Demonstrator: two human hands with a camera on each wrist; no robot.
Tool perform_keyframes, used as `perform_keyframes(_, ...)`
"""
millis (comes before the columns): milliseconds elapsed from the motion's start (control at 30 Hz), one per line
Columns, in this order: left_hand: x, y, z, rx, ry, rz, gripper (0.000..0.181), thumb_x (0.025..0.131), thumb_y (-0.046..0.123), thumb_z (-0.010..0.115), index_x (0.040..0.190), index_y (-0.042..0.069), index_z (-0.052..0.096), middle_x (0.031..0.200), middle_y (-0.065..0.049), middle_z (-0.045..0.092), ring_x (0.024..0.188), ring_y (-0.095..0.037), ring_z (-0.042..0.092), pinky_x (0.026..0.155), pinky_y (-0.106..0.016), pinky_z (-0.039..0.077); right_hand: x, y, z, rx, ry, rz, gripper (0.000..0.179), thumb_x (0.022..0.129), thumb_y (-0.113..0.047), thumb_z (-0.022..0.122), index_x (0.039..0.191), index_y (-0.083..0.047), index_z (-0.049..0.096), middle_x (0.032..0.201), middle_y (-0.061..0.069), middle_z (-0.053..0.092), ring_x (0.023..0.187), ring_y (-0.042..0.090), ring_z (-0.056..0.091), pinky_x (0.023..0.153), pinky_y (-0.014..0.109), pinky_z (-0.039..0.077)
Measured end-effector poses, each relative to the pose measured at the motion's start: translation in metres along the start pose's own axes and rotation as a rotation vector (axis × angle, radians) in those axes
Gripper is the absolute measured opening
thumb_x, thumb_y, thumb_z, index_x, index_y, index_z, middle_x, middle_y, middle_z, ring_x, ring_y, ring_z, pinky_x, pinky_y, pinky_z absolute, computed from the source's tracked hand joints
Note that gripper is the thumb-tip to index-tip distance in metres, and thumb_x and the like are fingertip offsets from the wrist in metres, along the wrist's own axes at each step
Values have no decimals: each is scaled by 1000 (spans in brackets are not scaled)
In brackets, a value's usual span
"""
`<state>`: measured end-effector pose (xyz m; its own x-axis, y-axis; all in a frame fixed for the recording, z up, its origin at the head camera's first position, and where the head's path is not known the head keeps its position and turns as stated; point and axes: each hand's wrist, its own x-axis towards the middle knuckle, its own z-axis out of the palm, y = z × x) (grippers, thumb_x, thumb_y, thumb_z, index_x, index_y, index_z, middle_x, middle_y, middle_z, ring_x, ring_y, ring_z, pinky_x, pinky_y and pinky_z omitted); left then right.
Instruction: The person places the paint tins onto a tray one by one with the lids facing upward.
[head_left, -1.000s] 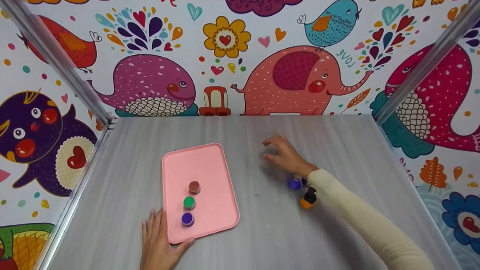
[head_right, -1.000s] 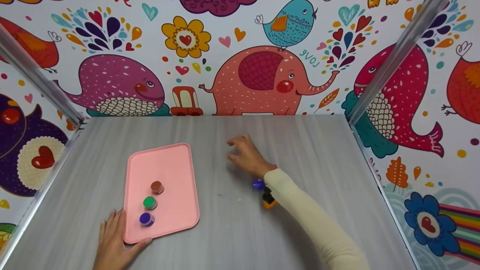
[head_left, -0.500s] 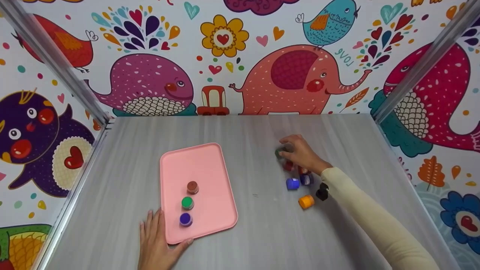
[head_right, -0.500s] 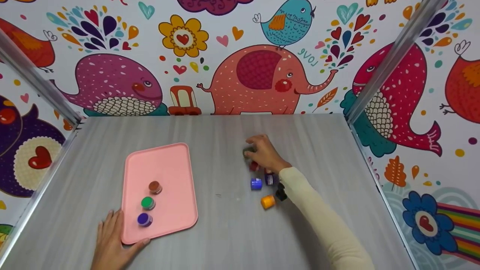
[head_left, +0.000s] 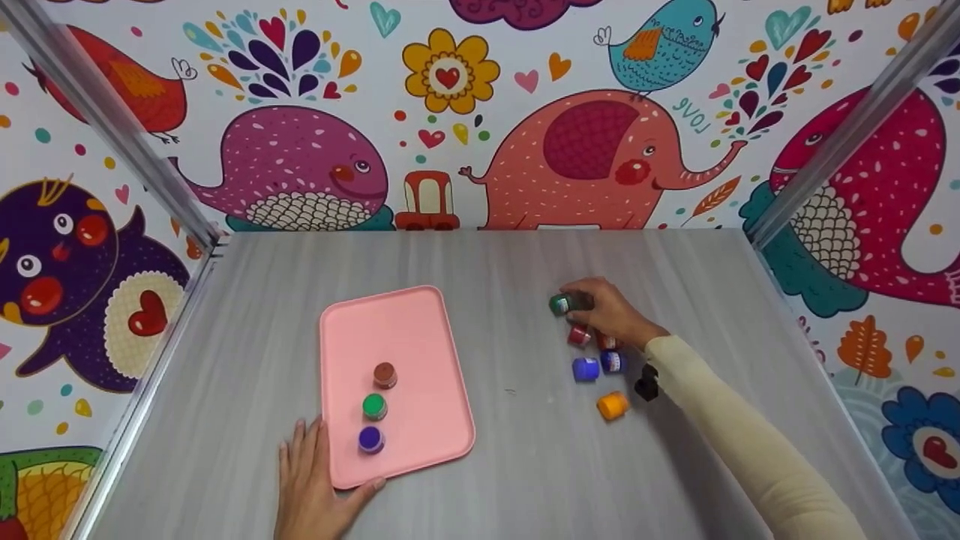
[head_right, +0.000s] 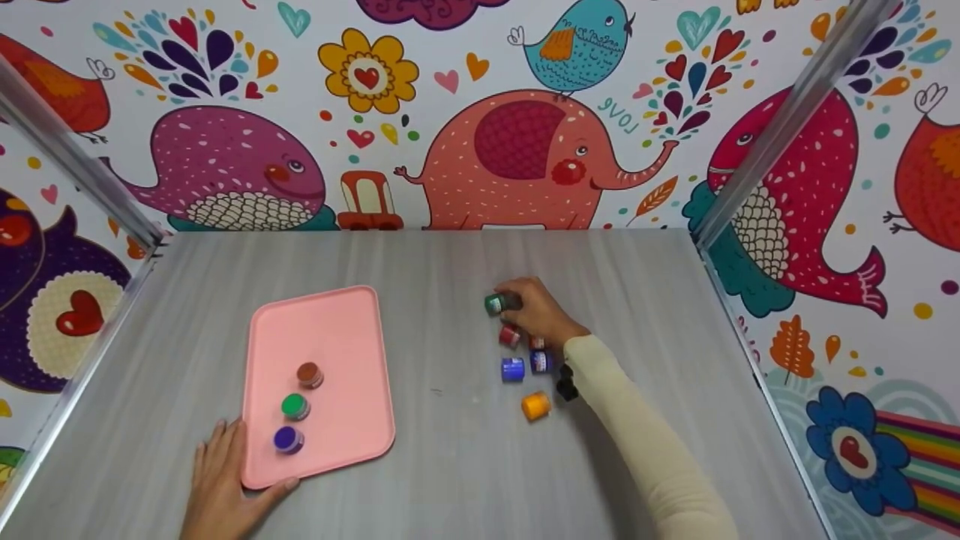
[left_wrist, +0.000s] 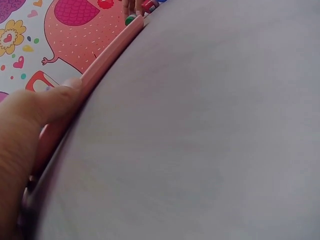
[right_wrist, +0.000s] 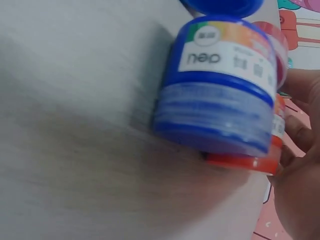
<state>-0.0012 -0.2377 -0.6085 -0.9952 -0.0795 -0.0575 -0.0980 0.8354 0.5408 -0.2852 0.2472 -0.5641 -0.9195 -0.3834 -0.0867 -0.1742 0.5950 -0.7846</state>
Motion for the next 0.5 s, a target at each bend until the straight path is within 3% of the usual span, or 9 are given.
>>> perform_keyframes(233,1,0,-2,-4,3,18,141,84,77,81,170,-12,14,174,-41,18,163,-61,5,130,-65,-19,0,4,5,-23,7,0,44,102,-2,77,144,-7,68,146,17,57,136,37,55,125,61,41)
perform_keyframes(500,2,1,-2,-27,-11,3,142,82,76,83,170,-11,14,174,-40,17,163,-61,4,130,-65,-19,4,5,10,-119,50,-62,38,101,-3,80,137,-2,70,140,18,63,130,37,57,123,58,45)
